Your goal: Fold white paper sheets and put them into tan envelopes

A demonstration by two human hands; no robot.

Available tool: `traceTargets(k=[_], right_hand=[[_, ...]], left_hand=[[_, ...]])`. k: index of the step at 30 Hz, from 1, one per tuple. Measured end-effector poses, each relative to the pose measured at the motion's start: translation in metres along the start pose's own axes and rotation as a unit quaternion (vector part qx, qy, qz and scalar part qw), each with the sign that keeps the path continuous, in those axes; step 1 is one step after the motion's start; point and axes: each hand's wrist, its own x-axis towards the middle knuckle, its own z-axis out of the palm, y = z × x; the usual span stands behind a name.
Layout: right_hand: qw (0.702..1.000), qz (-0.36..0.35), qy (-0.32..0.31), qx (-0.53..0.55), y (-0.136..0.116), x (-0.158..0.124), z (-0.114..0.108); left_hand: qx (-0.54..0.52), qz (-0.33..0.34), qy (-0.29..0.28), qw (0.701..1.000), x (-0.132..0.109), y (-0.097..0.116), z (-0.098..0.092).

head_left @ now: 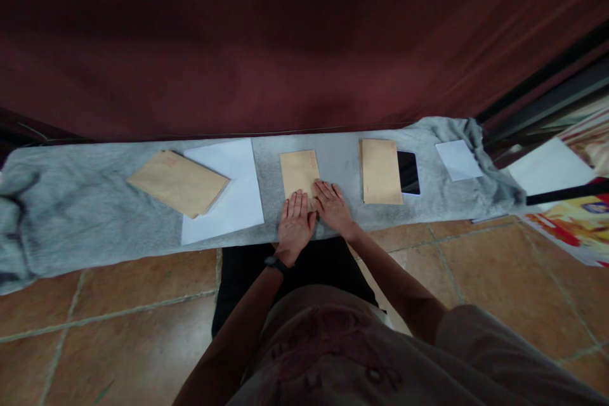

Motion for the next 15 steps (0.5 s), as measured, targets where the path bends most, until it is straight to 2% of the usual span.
traceTargets(k=[15], right_hand=[[1.000, -0.003, -0.002, 0.002, 0.010, 0.021, 0.005]], left_hand=[[0.009, 0.010, 0.001, 1.000, -0.001, -0.001, -0.001]])
